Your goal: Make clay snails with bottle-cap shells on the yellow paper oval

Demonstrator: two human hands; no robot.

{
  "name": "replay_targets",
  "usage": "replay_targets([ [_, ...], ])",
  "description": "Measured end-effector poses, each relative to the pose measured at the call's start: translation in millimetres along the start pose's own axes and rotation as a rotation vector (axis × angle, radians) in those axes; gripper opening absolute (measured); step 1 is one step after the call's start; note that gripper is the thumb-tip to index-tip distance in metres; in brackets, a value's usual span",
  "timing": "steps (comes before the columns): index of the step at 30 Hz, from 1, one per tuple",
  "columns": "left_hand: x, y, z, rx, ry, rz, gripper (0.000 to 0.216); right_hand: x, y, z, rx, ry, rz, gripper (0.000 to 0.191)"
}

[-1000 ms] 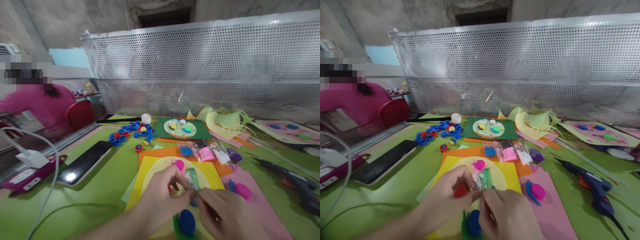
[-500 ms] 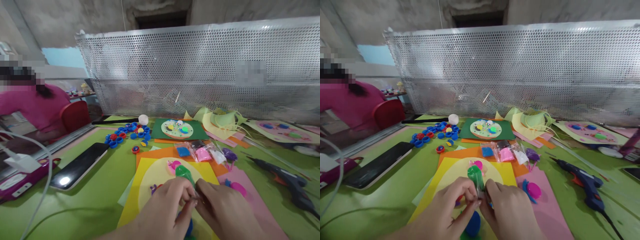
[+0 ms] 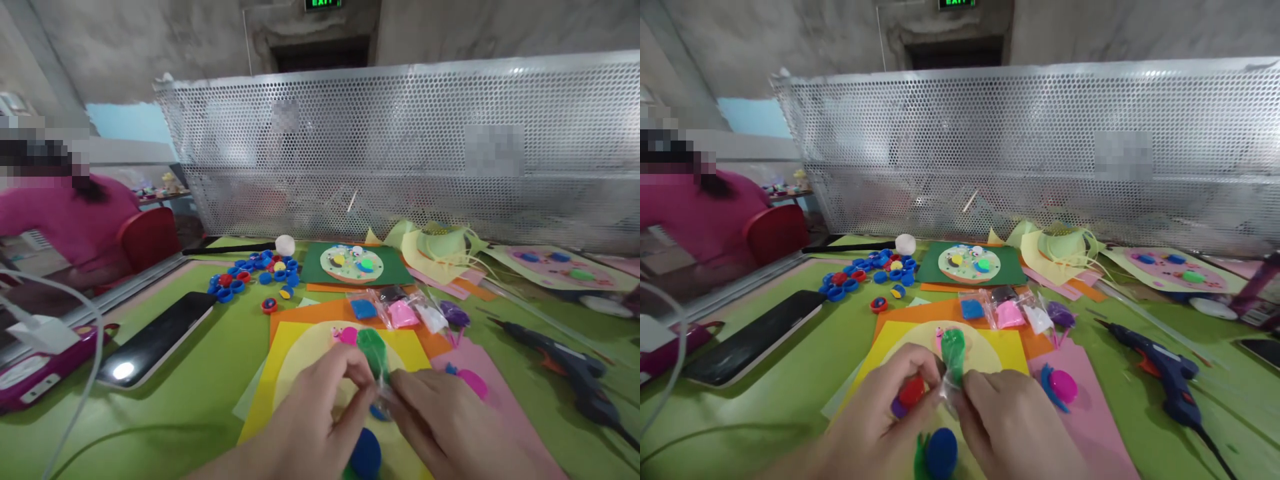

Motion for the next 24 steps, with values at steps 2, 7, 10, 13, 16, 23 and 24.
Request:
replay_targets([
  [2, 5, -5, 3, -0.127, -0.094, -0.067, 0.004, 4, -7, 1, 0.08, 0.02, 0.036, 0.005],
  [7, 10, -3, 9, -0.418, -0.342, 0.052, 0.009, 5, -18, -10, 0.073, 0.04, -0.258, 0.034],
  [10, 10, -1, 11, -0.424, -0.39, 0.128, 0.017, 4, -5, -18, 0.2, 0.18, -0.127, 0.031],
  [13, 13, -4, 15, -0.418, -0.34, 0.1, 0.034, 2, 7, -19, 0.421, 0.365, 0.038, 0.015],
  [16, 14, -4, 18, -0.336, -0.288, 0.144, 0.038, 3, 7, -18, 0.496, 0.454, -0.015, 0.021],
  [23, 9, 2, 15, -0.279, -0.289, 0.232, 0.028, 1, 1, -21, 0.561, 0.526, -0.121, 0.028],
  [24, 9, 2, 15, -0.27, -0.275, 0.23, 0.028, 1, 2, -22, 0.578, 0.539, -0.103, 0.031],
])
Point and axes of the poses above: each hand's wrist, its own x-axis towards the middle knuckle, its own y-axis out of the palm, z = x × y, the point moved 4 cm from there along x, towards the middle knuckle, and after that the axes turned 14 degrees about -z, right-handed, at the moved point
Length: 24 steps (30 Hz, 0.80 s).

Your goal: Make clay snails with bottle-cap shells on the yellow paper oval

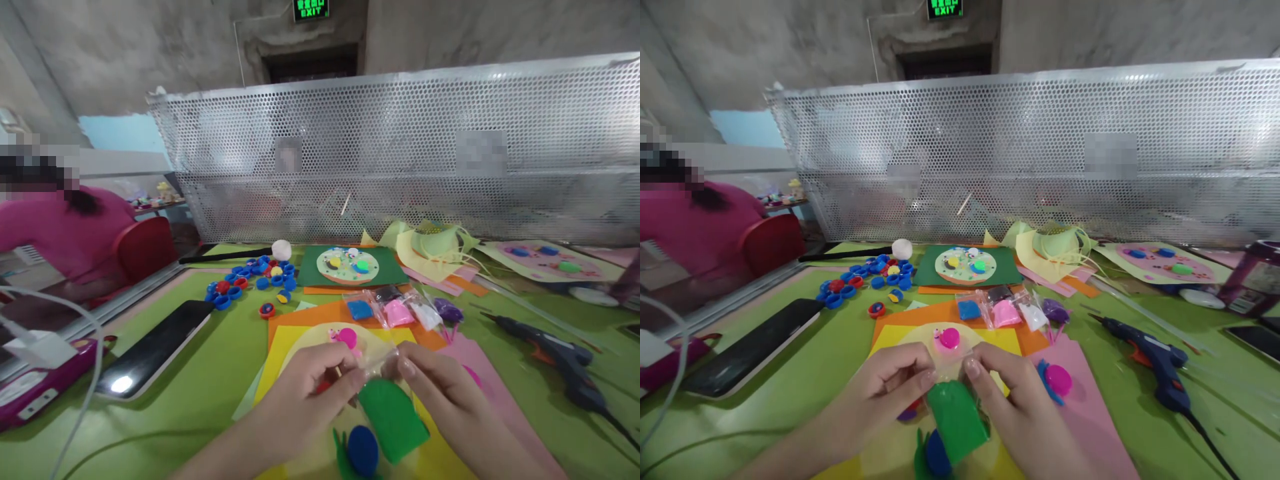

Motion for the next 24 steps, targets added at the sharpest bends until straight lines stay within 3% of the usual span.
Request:
replay_targets([
  [6, -1, -2, 1, 0.139, 0.073, 0.019, 0.03, -2, 6, -6, 0.057, 0.036, 0.107, 0.032],
  [14, -7, 4, -7, 0.201, 0.017, 0.116, 0.031, -5, 15, -4, 0.046, -0.015, 0.159, 0.025],
  [20, -7, 11, -11, 0.213, 0.121, 0.177, 0.033, -12, 16, 6, 0.018, -0.109, 0.128, 0.032],
  [24, -4, 5, -10, 0.188, 0.125, 0.116, 0.037, -12, 8, 5, -0.016, -0.127, 0.123, 0.032],
])
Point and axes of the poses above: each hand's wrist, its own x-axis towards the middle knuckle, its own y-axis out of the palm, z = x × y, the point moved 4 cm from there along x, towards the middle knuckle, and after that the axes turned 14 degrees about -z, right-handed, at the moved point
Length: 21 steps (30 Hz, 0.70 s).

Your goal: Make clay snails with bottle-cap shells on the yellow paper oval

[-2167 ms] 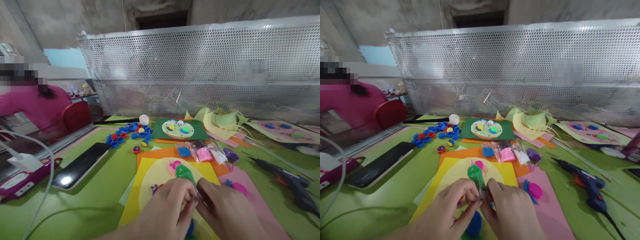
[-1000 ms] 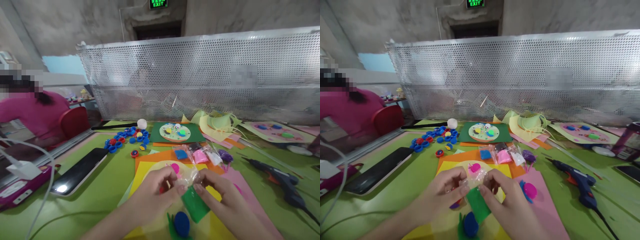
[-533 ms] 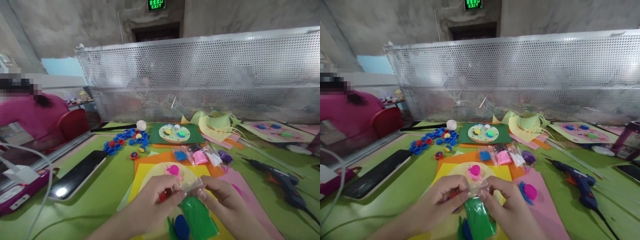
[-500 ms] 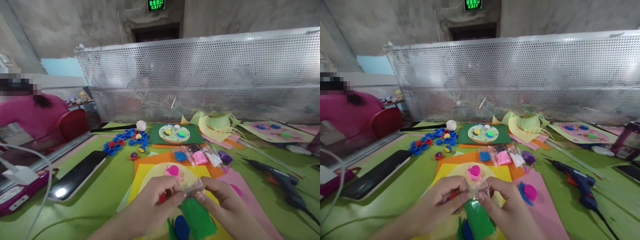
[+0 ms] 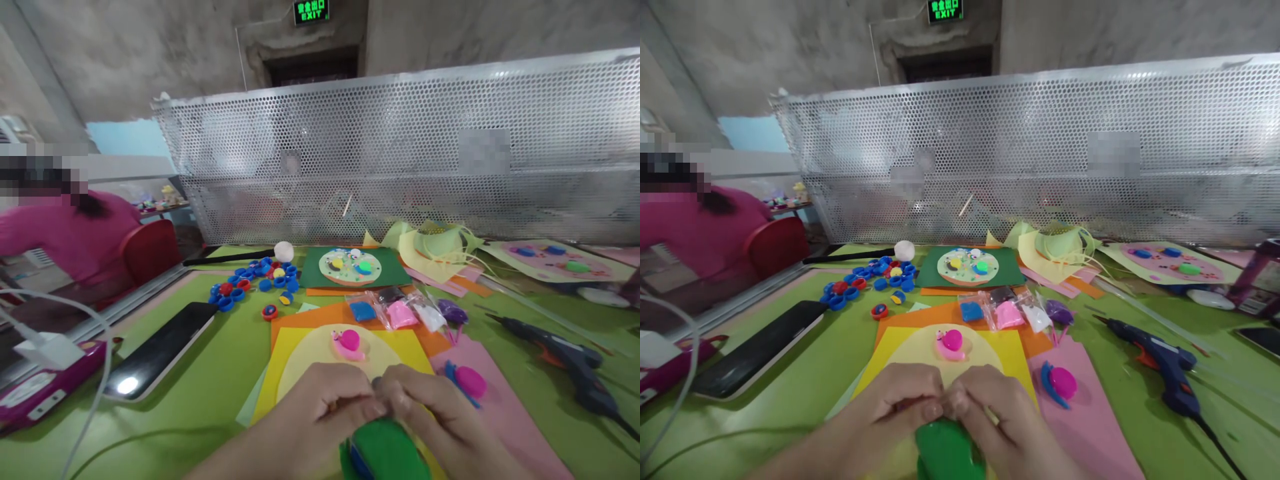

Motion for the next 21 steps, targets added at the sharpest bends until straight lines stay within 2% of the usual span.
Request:
replay_targets([
  [3, 9, -19, 10, -0.033, -0.087, -0.209, 0.035, 13, -14, -22, -0.286, -0.001, -0.031, 0.036],
  [5, 18, -34, 22, -0.106, -0.175, -0.349, 0.033, 27, -29, -45, -0.68, 0.003, -0.097, 0.031],
  [8, 33, -52, 41, -0.195, -0.276, -0.507, 0.033, 44, -49, -81, -0.865, 0.094, -0.222, 0.035],
  [10, 41, -58, 52, -0.213, -0.316, -0.526, 0.029, 49, -56, -97, -0.929, 0.137, -0.232, 0.033],
  [14, 44, -61, 62, -0.217, -0.351, -0.575, 0.045, 47, -55, -111, -1.011, 0.172, -0.169, 0.027],
  [17, 40, -58, 59, -0.148, -0.296, -0.574, 0.054, 44, -52, -115, -1.053, 0.167, -0.14, 0.025],
  [21, 34, -48, 49, -0.024, -0.194, -0.512, 0.042, 45, -54, -123, -1.079, 0.146, -0.14, 0.019],
])
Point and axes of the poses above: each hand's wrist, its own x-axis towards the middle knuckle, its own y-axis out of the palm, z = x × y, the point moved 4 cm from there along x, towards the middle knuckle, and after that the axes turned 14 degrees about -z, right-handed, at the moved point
